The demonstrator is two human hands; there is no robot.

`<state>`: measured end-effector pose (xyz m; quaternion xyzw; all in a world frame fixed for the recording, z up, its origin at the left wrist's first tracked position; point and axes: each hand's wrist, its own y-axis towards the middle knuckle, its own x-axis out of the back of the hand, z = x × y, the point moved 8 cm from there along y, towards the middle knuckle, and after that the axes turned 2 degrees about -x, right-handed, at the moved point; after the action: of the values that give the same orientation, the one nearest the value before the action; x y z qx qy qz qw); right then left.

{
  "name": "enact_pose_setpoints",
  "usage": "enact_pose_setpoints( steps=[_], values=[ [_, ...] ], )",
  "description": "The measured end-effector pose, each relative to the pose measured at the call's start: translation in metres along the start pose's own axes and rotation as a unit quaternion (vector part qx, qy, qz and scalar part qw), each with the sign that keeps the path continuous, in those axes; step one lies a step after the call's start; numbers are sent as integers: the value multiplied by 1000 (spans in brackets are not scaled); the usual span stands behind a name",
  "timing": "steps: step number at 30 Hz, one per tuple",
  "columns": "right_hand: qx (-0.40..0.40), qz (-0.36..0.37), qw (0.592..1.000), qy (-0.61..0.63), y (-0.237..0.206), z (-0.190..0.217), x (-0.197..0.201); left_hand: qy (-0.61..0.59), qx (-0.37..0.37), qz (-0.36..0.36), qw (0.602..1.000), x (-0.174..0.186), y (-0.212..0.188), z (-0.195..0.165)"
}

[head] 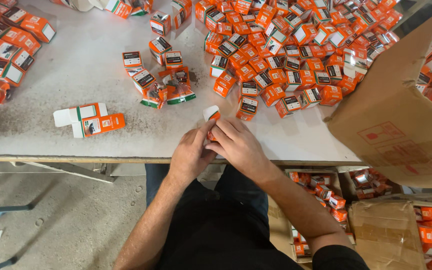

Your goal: The person sits at a table covered with small orange product boxes, picks a plastic-wrapped item and a flat carton, folds the carton closed around the item, and tosses the finished box onto a pile on the table. They repeat this packing cycle continuously, occasionally reaching into the pile to grab materials.

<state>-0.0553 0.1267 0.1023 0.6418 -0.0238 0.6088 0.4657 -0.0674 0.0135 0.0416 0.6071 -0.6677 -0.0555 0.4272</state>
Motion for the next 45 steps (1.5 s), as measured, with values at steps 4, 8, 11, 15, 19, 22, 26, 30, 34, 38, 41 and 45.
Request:
enact_pose_setpoints(
  steps=[4,8,11,15,19,22,26,30,34,38,41,45],
  values=[
    [-41,22,996,70,-16,-7,6,15,-1,-6,1000,2,-1,-6],
    [-33,-4,999,7,-30,-14,11,56,-5,-5,998,1,0,-9],
    [-8,19,998,-67,-32,-15,6,51,-2,-10,999,1,2,-7],
    [-31,19,999,-22,-22,-26,7,43,-10,4,999,0,3,-6],
    [-51,62,997,4,-8,-38,-4,29,20,10,999,2,-3,-8],
    [-77,18,997,12,-10,-36,-7,48,5,-7,999,7,-5,-14],
    [-28,-69,997,-30,-23,-19,2,87,-16,-19,996,5,-3,-15],
    [-49,-7,998,-29,-29,-22,-8,77,-33,-47,995,8,-8,-16],
    [-71,2,997,-10,-32,-28,-13,90,-116,-83,986,20,-12,-32],
    [-125,-8,990,71,-37,-35,-20,118,-117,-81,983,18,-6,-39],
    [-238,-98,943,209,-50,-53,-16,61,-97,-75,991,18,-3,-35],
    [-140,-64,971,183,-52,-42,-20,40,-58,-66,995,14,-6,-26]
  ],
)
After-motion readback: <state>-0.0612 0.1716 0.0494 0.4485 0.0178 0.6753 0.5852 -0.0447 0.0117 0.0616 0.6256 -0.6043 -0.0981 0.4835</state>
